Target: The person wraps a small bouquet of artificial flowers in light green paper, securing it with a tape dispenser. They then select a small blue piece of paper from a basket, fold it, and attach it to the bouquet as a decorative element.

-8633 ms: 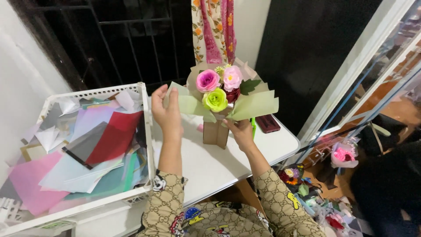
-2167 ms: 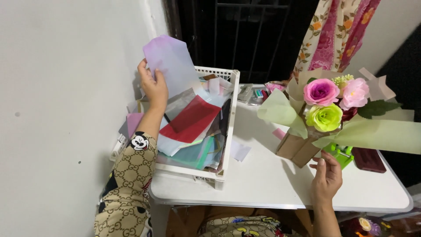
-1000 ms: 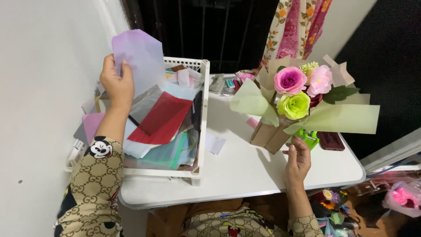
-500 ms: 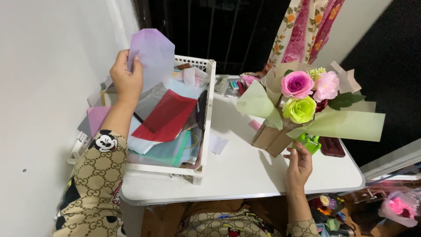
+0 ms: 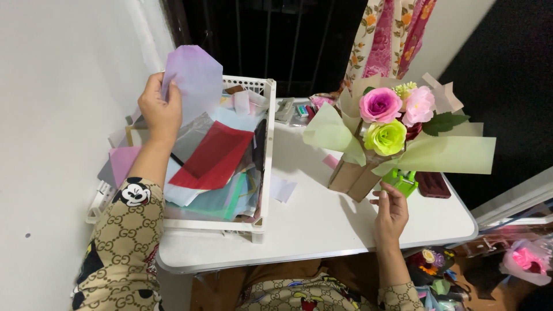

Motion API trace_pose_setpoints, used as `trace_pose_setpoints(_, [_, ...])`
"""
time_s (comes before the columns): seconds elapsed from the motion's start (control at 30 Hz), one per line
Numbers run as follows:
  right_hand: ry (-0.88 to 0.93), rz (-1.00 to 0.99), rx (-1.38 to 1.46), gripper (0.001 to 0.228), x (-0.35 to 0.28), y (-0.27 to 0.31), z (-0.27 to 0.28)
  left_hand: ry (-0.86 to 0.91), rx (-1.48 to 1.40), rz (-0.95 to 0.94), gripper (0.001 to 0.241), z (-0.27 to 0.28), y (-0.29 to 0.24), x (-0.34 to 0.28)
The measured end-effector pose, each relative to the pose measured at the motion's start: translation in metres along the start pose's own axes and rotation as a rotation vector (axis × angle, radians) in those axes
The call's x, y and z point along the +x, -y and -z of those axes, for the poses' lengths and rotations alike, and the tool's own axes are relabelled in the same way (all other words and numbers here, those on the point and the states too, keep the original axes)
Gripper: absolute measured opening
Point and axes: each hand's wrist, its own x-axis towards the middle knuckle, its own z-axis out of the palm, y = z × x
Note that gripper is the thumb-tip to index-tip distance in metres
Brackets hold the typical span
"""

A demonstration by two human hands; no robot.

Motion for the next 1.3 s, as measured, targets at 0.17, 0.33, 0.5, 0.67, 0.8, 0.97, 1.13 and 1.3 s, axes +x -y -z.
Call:
trace_pose_setpoints(0.17, [0.000,-0.018,0.006,0.018,0.002,-0.004,-0.001,0.005,0.018,-0.004,0.010,0.002,-0.002,0.003])
trace_pose_setpoints(0.33, [-0.002,-0.029,0.015,0.016,0.000,-0.005,0.000,0.004,0.038,-0.023,0.010,0.002,-0.002,0.002])
trace_pose_setpoints(0.5, [-0.014,-0.019,-0.009,0.015,0.002,0.005,-0.002,0.018,0.009,-0.030,0.011,0.003,-0.010,0.005])
trace_pose_setpoints(0.67, [-0.031,-0.025,0.000,0.015,0.000,0.004,-0.002,0.029,-0.012,-0.039,0.011,0.002,-0.002,0.002])
trace_pose_setpoints(0.8, [-0.031,-0.034,0.016,0.015,0.002,0.000,-0.003,0.024,-0.031,-0.022,0.011,0.004,-0.001,0.003])
trace_pose_setpoints(0.97, [-0.030,-0.077,0.004,0.017,0.000,0.012,-0.004,0.057,-0.031,-0.024,0.011,0.006,-0.010,0.003])
trace_pose_setpoints(1.13, [-0.016,-0.092,-0.019,0.018,0.001,0.014,-0.004,0.096,-0.054,0.030,0.010,0.008,-0.014,0.005])
trace_pose_setpoints(1.3, [0.004,-0.087,-0.045,0.014,-0.001,0.019,-0.006,0.093,-0.064,0.047,0.009,0.009,-0.019,0.007])
